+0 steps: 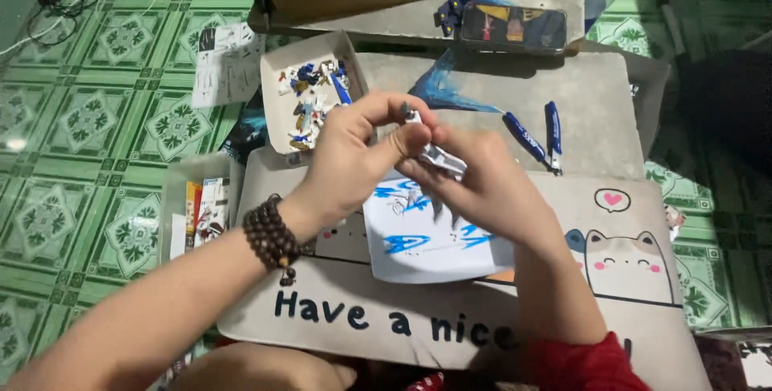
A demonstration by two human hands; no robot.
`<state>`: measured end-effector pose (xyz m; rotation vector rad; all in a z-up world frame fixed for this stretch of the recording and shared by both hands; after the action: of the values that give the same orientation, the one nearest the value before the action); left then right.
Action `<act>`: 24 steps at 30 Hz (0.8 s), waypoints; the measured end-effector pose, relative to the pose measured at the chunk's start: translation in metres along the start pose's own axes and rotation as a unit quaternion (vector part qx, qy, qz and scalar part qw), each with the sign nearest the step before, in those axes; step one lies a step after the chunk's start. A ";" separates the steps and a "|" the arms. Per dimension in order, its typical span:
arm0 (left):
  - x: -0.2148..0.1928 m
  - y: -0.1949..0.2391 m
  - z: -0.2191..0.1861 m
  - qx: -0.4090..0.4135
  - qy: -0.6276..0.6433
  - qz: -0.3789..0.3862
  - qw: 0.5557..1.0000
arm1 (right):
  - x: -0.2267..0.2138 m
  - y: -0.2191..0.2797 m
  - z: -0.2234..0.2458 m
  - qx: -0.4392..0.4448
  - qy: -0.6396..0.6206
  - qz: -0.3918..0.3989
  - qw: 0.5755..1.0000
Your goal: The person assembles a white and blue robot model kit by hand. They attach various small plastic parts, including wing-like pieces and blue blades, to the main body of the figure.
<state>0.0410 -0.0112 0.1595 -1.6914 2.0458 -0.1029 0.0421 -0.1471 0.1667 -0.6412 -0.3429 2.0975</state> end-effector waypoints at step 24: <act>-0.024 0.018 0.015 -0.068 0.026 0.046 0.996 | -0.001 -0.010 -0.033 0.149 -0.081 0.076 0.982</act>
<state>0.0338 0.0191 0.1480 -1.6867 2.2090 0.0229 0.0676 -0.1421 0.1440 -0.3281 -0.0651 2.2950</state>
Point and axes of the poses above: each hand's wrist, its own y-axis away from the middle knuckle, its own x-axis out of the palm, z = x × y, the point moved 4 cm from there along -y, towards the middle knuckle, and after that the axes turned 12 degrees about -y, right-handed, at the moved point
